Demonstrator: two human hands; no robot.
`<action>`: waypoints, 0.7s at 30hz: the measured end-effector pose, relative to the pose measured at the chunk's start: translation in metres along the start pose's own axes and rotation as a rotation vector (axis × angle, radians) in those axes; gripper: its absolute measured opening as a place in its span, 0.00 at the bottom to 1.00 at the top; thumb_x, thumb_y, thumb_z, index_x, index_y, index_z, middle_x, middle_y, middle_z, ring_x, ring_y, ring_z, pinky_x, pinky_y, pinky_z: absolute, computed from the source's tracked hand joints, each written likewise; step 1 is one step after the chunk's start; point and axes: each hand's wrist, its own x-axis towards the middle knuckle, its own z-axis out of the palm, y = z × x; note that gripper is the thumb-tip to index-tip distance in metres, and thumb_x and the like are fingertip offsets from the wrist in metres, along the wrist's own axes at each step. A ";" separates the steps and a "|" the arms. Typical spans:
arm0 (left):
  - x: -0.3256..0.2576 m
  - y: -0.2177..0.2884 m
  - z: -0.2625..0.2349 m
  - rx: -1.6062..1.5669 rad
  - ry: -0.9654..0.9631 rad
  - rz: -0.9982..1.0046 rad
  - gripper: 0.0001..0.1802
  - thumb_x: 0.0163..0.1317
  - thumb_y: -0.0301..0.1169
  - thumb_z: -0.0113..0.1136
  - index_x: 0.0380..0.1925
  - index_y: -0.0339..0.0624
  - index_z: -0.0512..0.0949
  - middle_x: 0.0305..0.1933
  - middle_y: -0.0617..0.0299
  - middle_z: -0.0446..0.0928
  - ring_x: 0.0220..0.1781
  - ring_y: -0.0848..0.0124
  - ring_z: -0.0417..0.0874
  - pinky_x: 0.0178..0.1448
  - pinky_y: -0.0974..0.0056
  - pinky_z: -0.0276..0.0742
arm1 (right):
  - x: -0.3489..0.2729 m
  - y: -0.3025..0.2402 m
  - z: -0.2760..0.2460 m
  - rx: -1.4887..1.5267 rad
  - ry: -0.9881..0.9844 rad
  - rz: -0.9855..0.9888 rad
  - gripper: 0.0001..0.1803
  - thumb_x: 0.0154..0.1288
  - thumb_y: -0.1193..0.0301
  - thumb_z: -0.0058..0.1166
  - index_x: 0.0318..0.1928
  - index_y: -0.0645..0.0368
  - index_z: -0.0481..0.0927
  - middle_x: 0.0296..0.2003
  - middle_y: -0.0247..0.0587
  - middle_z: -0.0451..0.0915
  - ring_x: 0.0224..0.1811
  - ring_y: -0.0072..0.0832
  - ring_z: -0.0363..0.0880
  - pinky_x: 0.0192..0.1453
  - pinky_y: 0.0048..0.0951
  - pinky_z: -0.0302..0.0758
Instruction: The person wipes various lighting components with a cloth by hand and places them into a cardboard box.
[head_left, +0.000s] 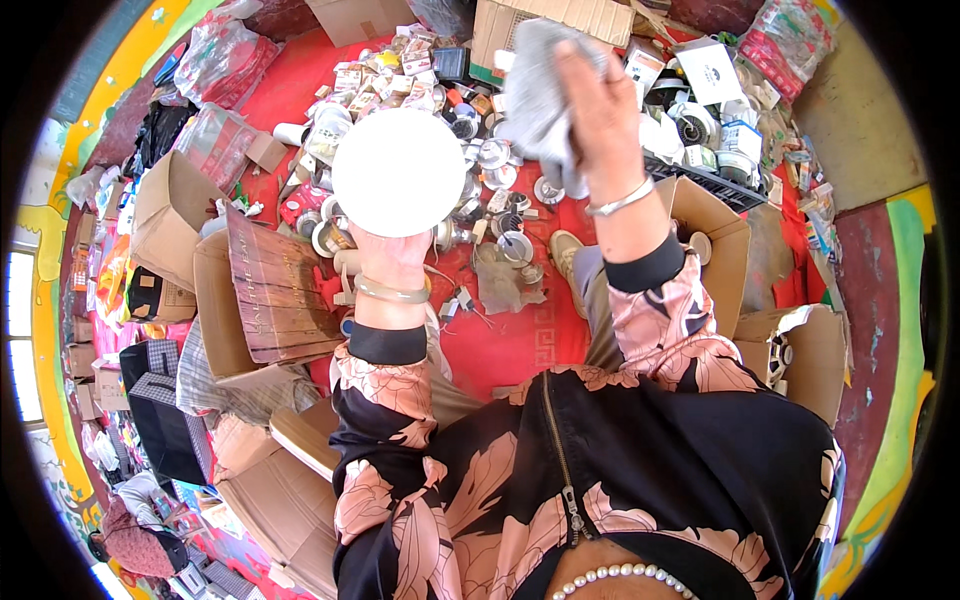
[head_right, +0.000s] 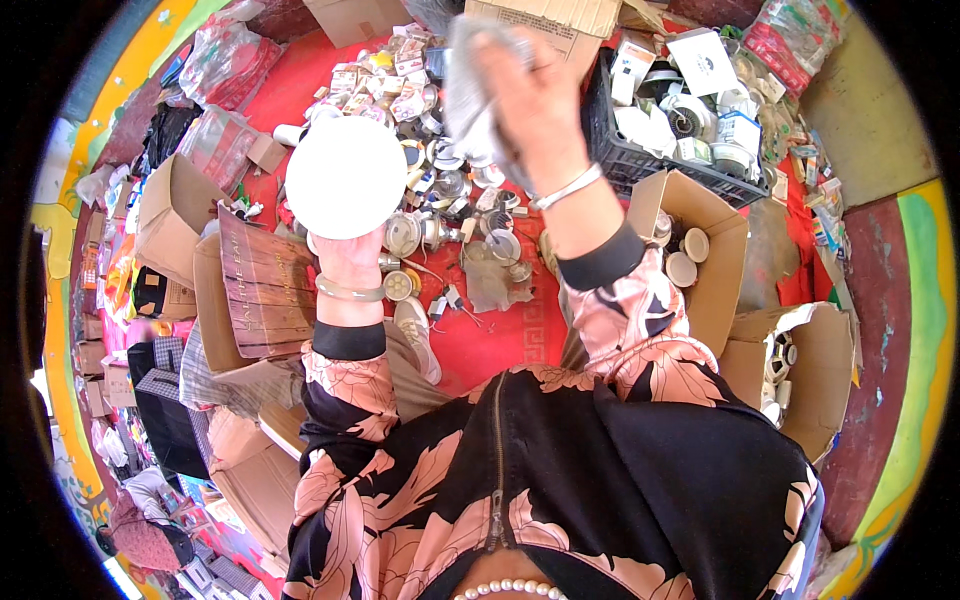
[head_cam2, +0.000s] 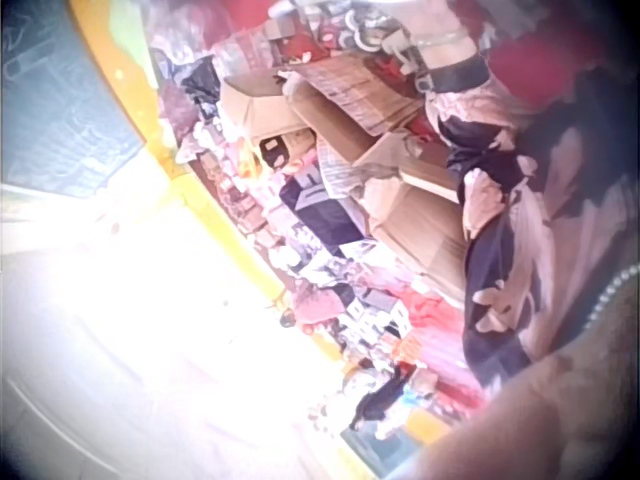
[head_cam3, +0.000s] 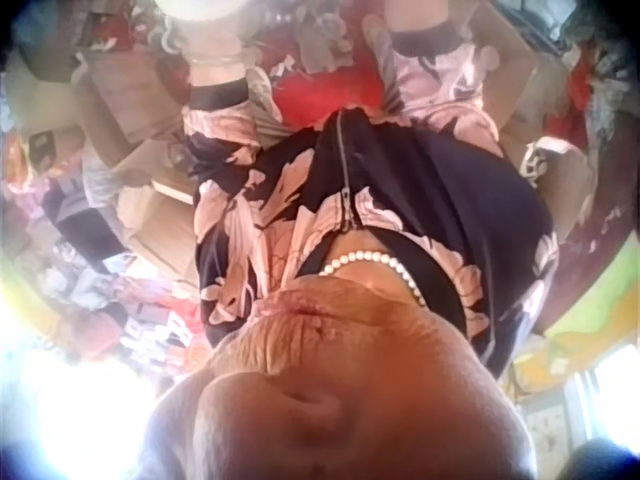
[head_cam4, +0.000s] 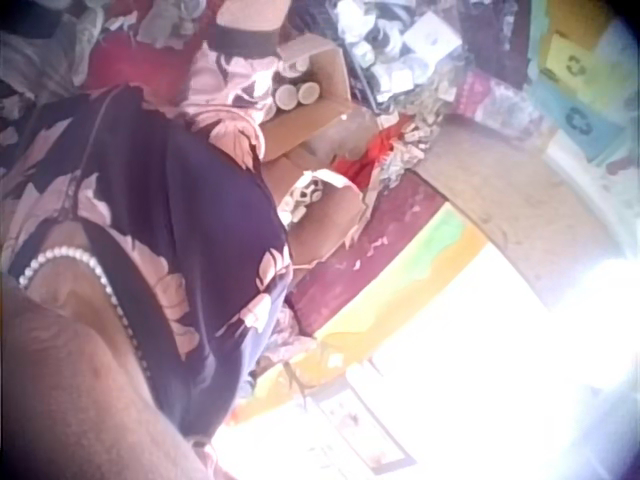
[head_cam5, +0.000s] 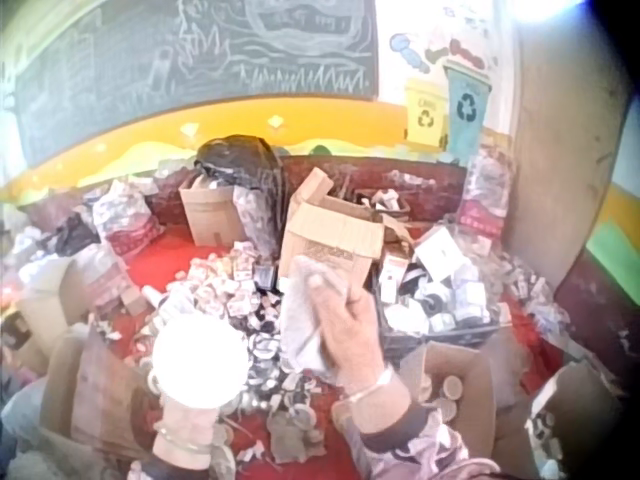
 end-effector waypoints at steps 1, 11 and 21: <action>0.001 -0.005 0.005 0.075 0.131 0.034 0.22 0.66 0.38 0.40 0.58 0.42 0.65 0.59 0.54 0.68 0.59 0.58 0.70 0.62 0.53 0.68 | -0.012 0.000 0.012 -0.202 -0.046 -0.018 0.10 0.58 0.66 0.58 0.38 0.55 0.78 0.32 0.37 0.81 0.33 0.28 0.80 0.36 0.26 0.76; -0.022 -0.032 -0.011 0.436 0.203 -0.184 0.22 0.67 0.37 0.35 0.56 0.37 0.65 0.56 0.51 0.70 0.56 0.61 0.73 0.57 0.54 0.72 | -0.056 0.016 0.049 -0.924 -0.441 -0.913 0.18 0.34 0.67 0.64 0.29 0.56 0.73 0.27 0.39 0.72 0.30 0.37 0.75 0.32 0.33 0.74; -0.020 -0.031 -0.026 1.005 -0.149 0.024 0.22 0.67 0.40 0.35 0.55 0.39 0.65 0.54 0.53 0.70 0.55 0.61 0.72 0.58 0.54 0.70 | -0.061 0.022 0.042 -0.965 -0.474 -0.957 0.12 0.36 0.67 0.58 0.25 0.53 0.70 0.23 0.34 0.70 0.27 0.32 0.74 0.28 0.29 0.73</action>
